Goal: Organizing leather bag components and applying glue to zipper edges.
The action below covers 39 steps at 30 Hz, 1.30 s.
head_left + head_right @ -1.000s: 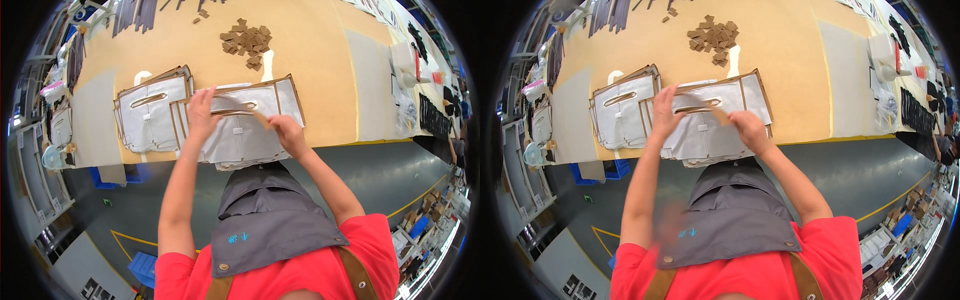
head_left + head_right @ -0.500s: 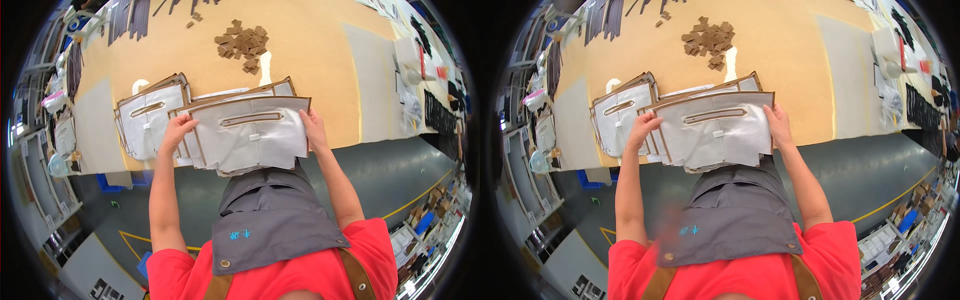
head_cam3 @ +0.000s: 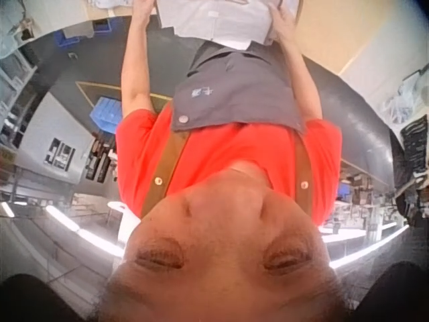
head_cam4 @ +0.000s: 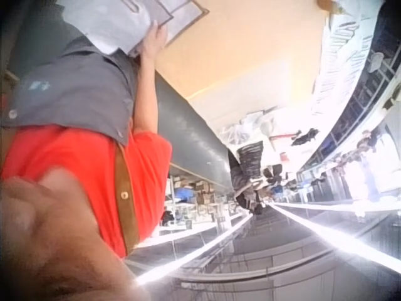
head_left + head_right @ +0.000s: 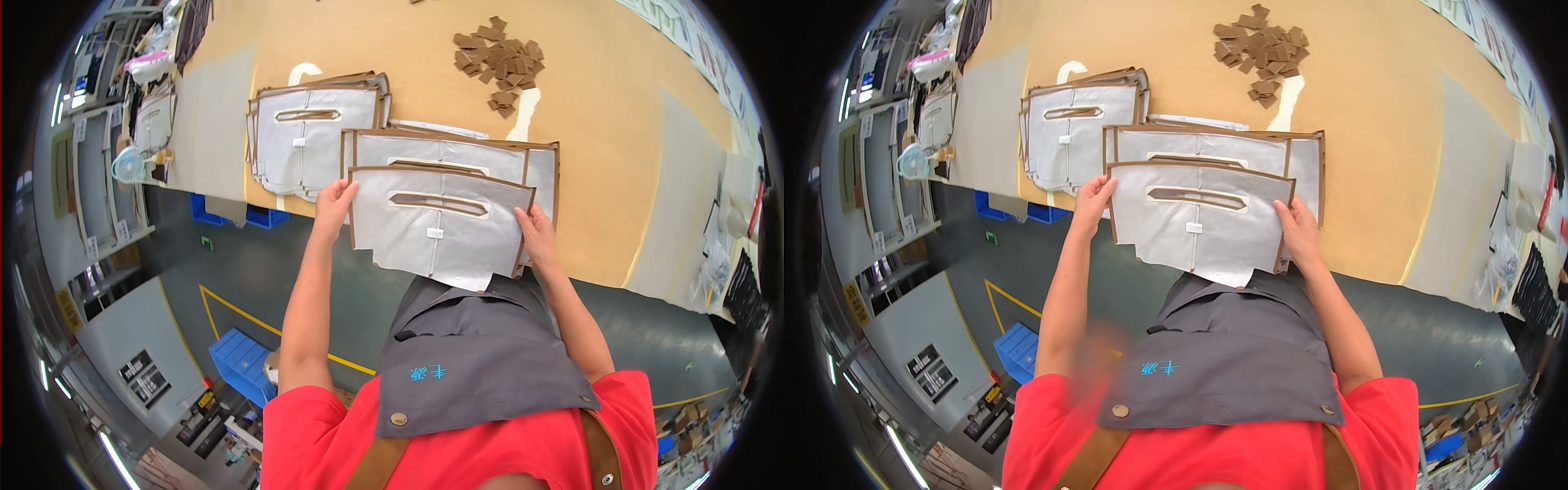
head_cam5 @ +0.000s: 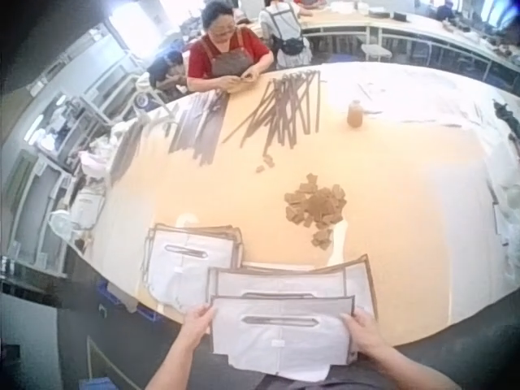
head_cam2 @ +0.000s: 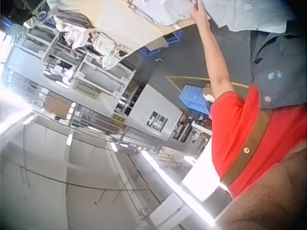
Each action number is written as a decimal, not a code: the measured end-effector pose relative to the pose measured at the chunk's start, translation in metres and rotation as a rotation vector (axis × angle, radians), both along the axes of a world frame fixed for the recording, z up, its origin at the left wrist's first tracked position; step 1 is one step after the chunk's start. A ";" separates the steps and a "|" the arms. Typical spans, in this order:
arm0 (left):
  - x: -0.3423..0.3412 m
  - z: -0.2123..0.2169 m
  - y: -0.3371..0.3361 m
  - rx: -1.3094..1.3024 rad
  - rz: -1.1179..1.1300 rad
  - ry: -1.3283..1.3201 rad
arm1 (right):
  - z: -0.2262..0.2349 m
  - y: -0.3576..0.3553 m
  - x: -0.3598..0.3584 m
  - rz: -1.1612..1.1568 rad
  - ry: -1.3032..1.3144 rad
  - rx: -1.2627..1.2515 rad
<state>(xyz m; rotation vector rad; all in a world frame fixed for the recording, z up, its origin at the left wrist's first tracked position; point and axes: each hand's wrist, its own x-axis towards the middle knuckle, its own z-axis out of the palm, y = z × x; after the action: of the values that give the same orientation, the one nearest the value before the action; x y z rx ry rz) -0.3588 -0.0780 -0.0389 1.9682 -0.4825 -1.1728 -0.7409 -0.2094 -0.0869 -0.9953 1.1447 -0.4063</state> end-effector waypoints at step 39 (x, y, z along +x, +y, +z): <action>-0.025 -0.058 0.015 -0.063 0.146 -0.584 | 0.004 0.028 0.013 -0.039 0.506 -0.576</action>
<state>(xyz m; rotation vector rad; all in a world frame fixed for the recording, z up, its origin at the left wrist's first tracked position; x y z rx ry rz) -0.3837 -0.0632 -0.0966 2.2359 -0.6454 -0.4706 -0.7282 -0.1817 -0.0826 -1.6438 1.5423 -0.5505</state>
